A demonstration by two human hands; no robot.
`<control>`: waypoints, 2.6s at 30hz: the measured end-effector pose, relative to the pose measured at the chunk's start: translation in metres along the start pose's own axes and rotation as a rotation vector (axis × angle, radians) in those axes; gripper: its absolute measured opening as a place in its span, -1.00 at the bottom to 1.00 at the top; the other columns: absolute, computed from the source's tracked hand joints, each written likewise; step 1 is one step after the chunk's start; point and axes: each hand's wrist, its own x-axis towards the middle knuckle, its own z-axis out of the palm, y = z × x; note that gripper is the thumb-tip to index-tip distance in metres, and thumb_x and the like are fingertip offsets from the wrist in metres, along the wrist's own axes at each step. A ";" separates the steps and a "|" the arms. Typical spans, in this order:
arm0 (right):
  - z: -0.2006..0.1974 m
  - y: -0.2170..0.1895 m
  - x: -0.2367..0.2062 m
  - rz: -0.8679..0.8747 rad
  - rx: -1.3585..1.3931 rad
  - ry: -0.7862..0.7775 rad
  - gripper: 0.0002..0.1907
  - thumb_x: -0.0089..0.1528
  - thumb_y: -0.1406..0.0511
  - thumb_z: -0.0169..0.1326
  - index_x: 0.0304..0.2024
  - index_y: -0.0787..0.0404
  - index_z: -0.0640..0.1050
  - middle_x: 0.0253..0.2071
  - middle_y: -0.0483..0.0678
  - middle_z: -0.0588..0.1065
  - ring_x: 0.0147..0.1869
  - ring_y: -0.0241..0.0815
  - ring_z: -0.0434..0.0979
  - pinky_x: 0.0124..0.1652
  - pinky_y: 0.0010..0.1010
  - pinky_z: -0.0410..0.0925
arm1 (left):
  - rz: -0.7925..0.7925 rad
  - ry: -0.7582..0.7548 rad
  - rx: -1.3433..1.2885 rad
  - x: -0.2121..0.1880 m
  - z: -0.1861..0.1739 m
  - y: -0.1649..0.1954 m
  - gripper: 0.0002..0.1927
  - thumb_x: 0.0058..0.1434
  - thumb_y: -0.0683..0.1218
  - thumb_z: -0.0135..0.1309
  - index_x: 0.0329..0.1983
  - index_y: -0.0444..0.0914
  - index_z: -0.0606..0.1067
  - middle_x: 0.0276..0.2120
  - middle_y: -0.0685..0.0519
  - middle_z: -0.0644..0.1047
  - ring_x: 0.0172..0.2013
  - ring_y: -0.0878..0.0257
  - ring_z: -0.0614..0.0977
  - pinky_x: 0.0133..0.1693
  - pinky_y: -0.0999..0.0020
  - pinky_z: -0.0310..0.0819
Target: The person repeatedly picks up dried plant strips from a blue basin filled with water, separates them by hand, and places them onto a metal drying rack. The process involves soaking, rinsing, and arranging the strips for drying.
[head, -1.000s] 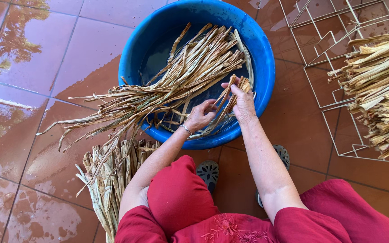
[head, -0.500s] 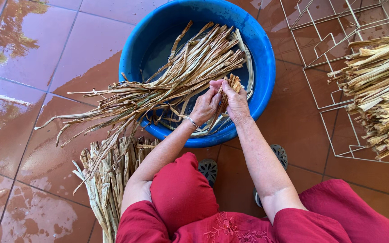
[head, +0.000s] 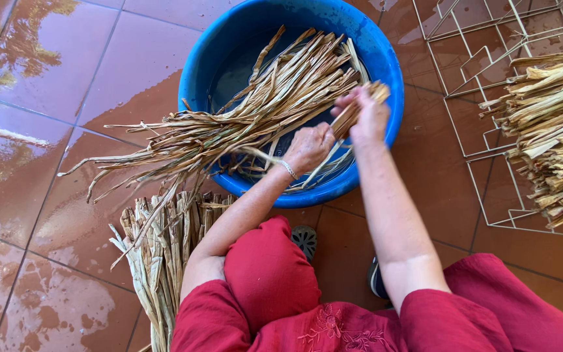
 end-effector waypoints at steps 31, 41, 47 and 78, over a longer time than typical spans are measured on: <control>-0.069 -0.203 0.079 -0.366 0.043 0.523 -0.86 0.29 0.42 -0.05 -0.31 0.35 0.52 -0.52 0.05 0.52 -0.49 -0.10 0.64 -0.37 -0.13 0.66 | 0.260 -0.004 0.053 -0.053 -0.042 0.005 -0.81 0.44 -0.05 -0.09 -0.26 -0.24 0.39 -0.50 -0.16 0.54 -0.40 -0.18 0.60 -0.35 -0.06 0.44; -0.083 -0.173 0.079 -0.349 -0.051 0.159 -0.75 0.48 0.26 -0.08 -0.18 0.30 0.50 -0.62 -0.13 0.34 -0.62 -0.27 0.34 -0.58 -0.35 0.28 | -0.080 -0.275 0.378 -0.055 -0.021 -0.075 -0.77 0.34 0.01 -0.01 -0.17 -0.17 0.59 -0.28 -0.17 0.64 -0.19 -0.13 0.66 -0.18 -0.04 0.54; -0.026 -0.050 0.035 -0.288 -0.028 0.110 -0.77 0.48 0.19 -0.04 -0.11 0.24 0.45 -0.51 -0.13 0.44 -0.49 -0.23 0.46 -0.47 -0.35 0.40 | -0.172 -0.665 0.573 -0.043 -0.004 -0.087 -0.69 0.25 0.06 0.06 -0.19 -0.24 0.64 -0.13 -0.20 0.62 -0.07 -0.08 0.65 0.00 0.07 0.54; -0.041 0.048 0.001 0.268 -0.060 0.042 -0.86 0.24 0.32 0.25 -0.19 0.13 0.55 -0.25 0.07 0.65 -0.61 -0.45 0.28 -0.58 -0.52 0.24 | -0.403 -0.422 -0.068 -0.024 0.000 -0.113 -0.66 0.35 0.05 -0.09 -0.12 -0.20 0.64 -0.35 -0.16 0.69 -0.26 0.00 0.74 -0.10 0.18 0.57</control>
